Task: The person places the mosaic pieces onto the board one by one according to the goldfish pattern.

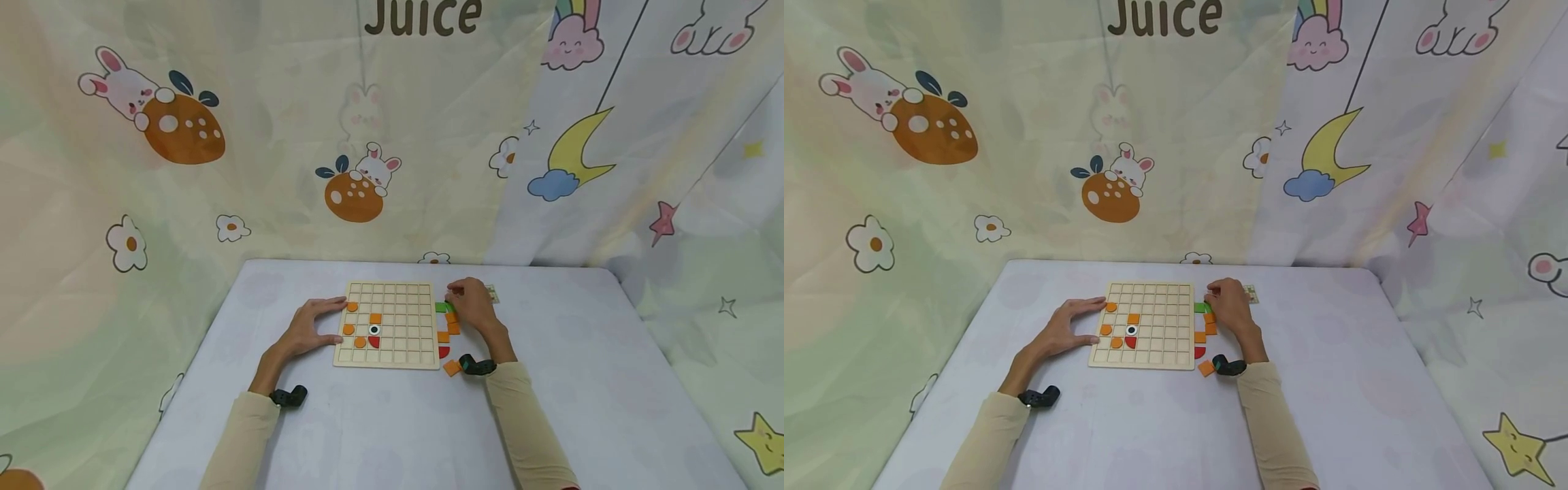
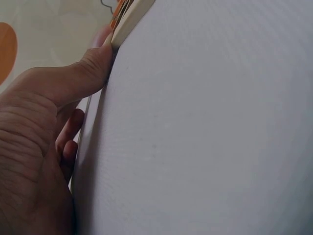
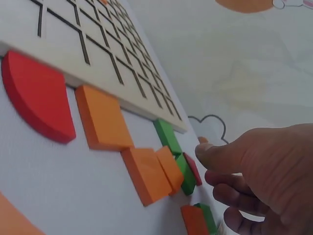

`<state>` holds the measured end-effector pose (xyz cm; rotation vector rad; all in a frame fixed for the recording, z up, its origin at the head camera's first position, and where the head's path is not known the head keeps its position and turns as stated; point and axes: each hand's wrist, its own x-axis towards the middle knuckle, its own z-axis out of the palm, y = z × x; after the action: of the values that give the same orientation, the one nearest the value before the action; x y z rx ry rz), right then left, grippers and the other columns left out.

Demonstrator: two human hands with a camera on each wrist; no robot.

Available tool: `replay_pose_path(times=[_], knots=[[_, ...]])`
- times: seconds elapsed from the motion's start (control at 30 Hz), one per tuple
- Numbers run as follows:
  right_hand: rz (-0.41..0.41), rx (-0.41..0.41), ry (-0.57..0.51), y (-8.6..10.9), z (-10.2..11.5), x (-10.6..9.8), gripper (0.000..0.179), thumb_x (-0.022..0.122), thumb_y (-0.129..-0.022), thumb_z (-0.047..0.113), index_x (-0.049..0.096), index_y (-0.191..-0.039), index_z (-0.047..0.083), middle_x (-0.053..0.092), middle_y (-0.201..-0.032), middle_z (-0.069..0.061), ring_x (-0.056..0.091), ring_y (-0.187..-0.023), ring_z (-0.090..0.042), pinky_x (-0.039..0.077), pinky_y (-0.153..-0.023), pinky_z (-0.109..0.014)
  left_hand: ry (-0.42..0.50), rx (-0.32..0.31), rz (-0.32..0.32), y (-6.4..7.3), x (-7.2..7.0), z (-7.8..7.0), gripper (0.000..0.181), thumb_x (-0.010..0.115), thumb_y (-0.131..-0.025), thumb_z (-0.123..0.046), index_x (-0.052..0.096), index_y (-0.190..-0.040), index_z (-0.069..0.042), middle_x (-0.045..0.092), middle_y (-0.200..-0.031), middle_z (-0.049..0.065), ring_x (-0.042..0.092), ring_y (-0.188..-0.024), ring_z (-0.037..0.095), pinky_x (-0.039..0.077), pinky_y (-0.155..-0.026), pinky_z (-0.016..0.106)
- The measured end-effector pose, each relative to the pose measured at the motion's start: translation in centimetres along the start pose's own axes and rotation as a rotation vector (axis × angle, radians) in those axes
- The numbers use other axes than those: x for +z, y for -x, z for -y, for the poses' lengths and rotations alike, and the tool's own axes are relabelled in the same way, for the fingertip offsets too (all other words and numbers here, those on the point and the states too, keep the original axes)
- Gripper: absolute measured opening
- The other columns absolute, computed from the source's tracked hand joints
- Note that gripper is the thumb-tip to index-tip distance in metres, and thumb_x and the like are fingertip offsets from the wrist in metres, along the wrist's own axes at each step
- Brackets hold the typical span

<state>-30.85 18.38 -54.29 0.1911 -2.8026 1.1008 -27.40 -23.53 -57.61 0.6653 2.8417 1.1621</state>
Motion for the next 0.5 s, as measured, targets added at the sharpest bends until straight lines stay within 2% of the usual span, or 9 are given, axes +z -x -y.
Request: replay_pose_path(times=[0.5], knots=[[0.037,0.030,0.035,-0.48,-0.58,-0.02,0.018,0.080,-0.098,0.011,0.084,-0.113,0.001,0.081,-0.110,-0.017,0.068,-0.102,-0.032,0.055,-0.093,-0.050,-0.010,0.016,-0.006,-0.06,0.08,0.22,0.081,0.097,-0.081,-0.036,0.066,-0.153,-0.017,0.057,-0.166,0.005,0.049,-0.150,0.041,0.031,-0.122,0.074]])
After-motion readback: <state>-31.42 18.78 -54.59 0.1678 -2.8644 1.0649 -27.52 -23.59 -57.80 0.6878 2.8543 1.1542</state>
